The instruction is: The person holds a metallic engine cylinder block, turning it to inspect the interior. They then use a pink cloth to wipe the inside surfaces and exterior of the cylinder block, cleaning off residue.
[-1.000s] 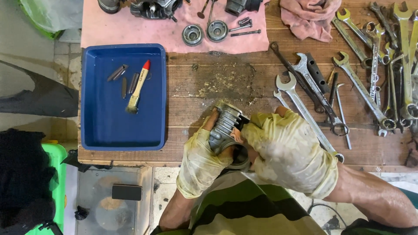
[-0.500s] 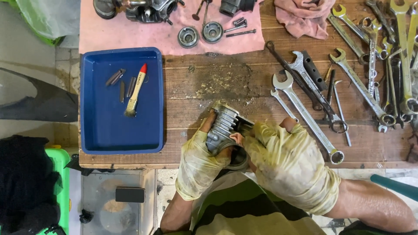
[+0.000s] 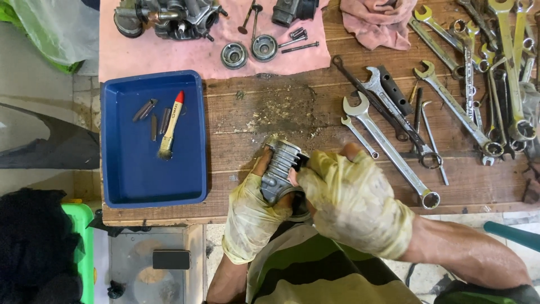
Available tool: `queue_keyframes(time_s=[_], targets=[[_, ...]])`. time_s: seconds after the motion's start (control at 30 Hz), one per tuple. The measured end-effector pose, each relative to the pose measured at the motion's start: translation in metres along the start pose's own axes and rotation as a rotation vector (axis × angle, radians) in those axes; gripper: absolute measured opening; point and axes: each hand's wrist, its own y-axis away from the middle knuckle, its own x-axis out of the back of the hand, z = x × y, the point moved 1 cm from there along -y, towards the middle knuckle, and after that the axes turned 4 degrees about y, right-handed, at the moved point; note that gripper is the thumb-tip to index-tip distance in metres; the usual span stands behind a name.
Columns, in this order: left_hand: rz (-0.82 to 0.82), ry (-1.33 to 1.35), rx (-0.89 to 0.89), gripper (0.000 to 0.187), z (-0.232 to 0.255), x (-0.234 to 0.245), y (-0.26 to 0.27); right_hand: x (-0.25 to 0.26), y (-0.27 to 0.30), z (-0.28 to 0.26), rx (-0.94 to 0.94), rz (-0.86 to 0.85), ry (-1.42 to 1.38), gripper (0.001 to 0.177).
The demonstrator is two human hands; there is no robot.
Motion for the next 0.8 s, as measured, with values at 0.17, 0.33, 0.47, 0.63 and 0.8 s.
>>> queue_keyframes(time_s=[0.17,0.33,0.47,0.63,0.8], targets=[[0.001,0.006,-0.011,0.069,0.003,0.003,-0.002,-0.023,0.002,-0.009,-0.092,-0.028,0.028,0.035],[-0.041,0.033,0.114,0.07,0.001,0.005,-0.004,0.004,-0.015,-0.003,-0.112,0.019,-0.086,0.027],[-0.083,0.065,0.164,0.078,-0.001,0.008,-0.004,0.007,0.002,0.002,-0.21,-0.136,-0.179,0.061],[-0.102,0.084,0.26,0.077,-0.005,0.011,-0.006,0.011,0.008,-0.002,-0.162,0.049,-0.195,0.049],[-0.105,0.107,0.273,0.077,0.0,0.012,-0.008,0.004,0.012,-0.007,-0.144,-0.011,-0.118,0.061]])
